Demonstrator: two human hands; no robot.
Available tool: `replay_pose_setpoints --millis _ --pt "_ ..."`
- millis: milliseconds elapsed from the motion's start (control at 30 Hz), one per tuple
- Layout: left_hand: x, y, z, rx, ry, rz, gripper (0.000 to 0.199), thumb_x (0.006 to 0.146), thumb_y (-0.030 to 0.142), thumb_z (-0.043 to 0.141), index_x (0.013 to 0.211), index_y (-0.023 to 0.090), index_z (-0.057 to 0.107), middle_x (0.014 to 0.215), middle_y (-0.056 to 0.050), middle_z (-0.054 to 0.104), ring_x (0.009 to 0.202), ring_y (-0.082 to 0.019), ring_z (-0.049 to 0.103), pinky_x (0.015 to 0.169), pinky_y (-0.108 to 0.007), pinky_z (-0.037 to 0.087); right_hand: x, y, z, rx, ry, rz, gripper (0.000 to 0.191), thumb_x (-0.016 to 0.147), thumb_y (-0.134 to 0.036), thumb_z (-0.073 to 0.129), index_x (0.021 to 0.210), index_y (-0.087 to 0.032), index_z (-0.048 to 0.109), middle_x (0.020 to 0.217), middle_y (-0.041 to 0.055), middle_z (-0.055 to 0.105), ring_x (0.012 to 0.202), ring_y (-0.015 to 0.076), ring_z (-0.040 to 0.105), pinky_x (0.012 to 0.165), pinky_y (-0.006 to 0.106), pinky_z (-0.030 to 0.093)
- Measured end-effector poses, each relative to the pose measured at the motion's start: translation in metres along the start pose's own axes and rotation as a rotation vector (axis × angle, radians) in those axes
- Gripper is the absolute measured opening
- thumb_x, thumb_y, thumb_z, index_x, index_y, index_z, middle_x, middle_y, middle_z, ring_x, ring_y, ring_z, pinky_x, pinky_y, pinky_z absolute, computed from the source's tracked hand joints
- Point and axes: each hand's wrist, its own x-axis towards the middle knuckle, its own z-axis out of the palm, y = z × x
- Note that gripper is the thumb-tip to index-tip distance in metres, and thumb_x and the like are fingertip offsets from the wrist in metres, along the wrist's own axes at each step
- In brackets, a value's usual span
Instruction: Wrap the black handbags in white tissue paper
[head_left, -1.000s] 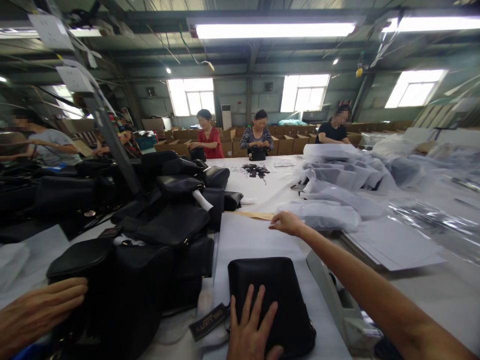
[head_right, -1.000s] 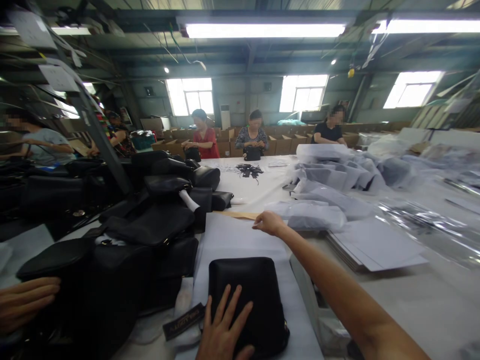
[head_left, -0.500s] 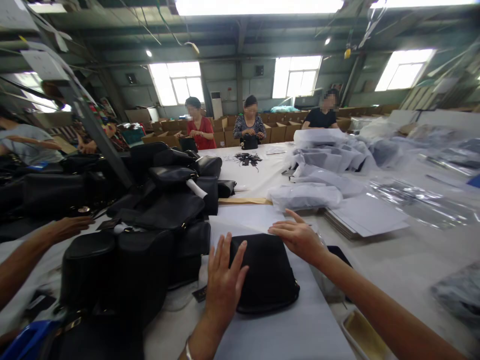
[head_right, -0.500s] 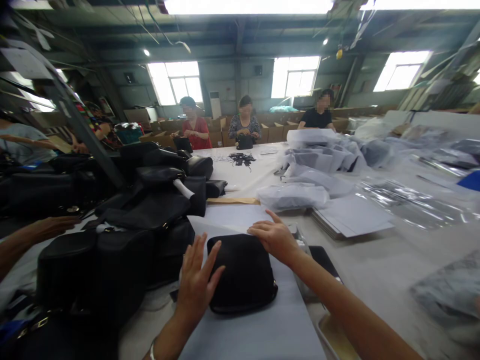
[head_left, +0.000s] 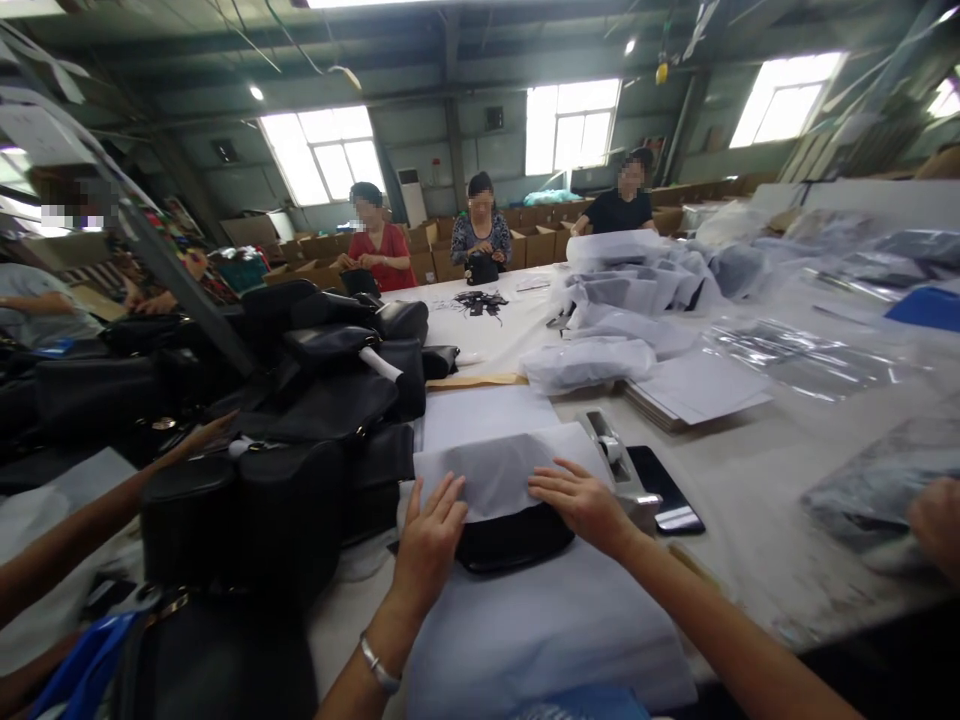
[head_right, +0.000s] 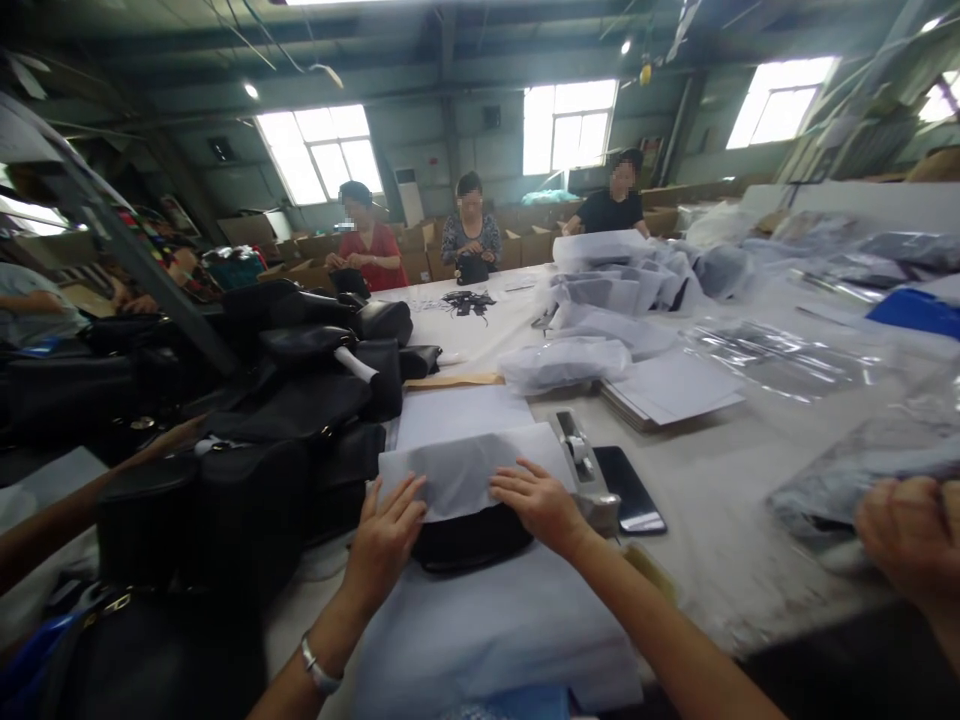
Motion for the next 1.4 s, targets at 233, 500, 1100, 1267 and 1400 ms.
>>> replay_pose_setpoints --millis 233,500,1100,1267,1400 --pt "0.008 0.009 -0.001 -0.125 -0.116 0.029 0.03 0.098 0.029 0.047 0.126 0.02 0.057 0.142 -0.011 0.056 0.131 -0.022 0.052 0.115 -0.049 0.035 -0.015 0.0 0.011 -0.01 0.001 -0.005 0.038 0.095 -0.009 0.045 0.121 -0.025 0.067 0.123 0.0045 0.07 0.117 0.0183 0.064 0.108 0.042 0.046" --pt "0.001 0.035 0.031 -0.064 -0.307 0.064 0.056 0.095 0.039 0.053 0.146 0.02 0.04 0.157 -0.009 0.034 0.146 -0.031 0.028 0.116 -0.057 0.03 -0.038 -0.025 -0.013 -0.011 -0.03 0.092 0.033 0.093 -0.007 0.051 0.113 -0.025 0.071 0.117 0.0043 0.073 0.112 0.0186 0.067 0.108 0.044 0.046" --pt "-0.018 0.04 0.04 -0.152 -0.251 -0.003 0.053 0.098 0.041 0.046 0.148 0.023 0.039 0.158 -0.006 0.035 0.148 -0.026 0.024 0.12 -0.052 0.018 -0.124 -0.106 -0.021 0.138 -0.196 0.201 0.028 0.092 -0.032 0.062 0.117 -0.022 0.067 0.124 0.0078 0.069 0.122 0.0235 0.059 0.111 0.048 0.04" --pt "-0.016 0.039 0.038 -0.171 -0.271 -0.008 0.052 0.097 0.041 0.047 0.146 0.023 0.041 0.157 -0.006 0.035 0.148 -0.026 0.025 0.12 -0.052 0.018 -0.118 -0.106 -0.022 0.245 -0.147 0.231 0.015 0.093 -0.027 0.061 0.103 -0.024 0.072 0.109 0.0033 0.075 0.107 0.0182 0.067 0.106 0.042 0.045" --pt "-0.013 0.038 0.032 -0.209 -0.311 -0.021 0.052 0.097 0.044 0.046 0.145 0.024 0.043 0.157 -0.006 0.036 0.148 -0.026 0.026 0.119 -0.052 0.019 -0.108 -0.104 -0.031 0.33 -0.21 0.311 0.016 0.095 -0.027 0.059 0.099 -0.026 0.074 0.106 0.0011 0.076 0.101 0.0163 0.069 0.105 0.038 0.044"
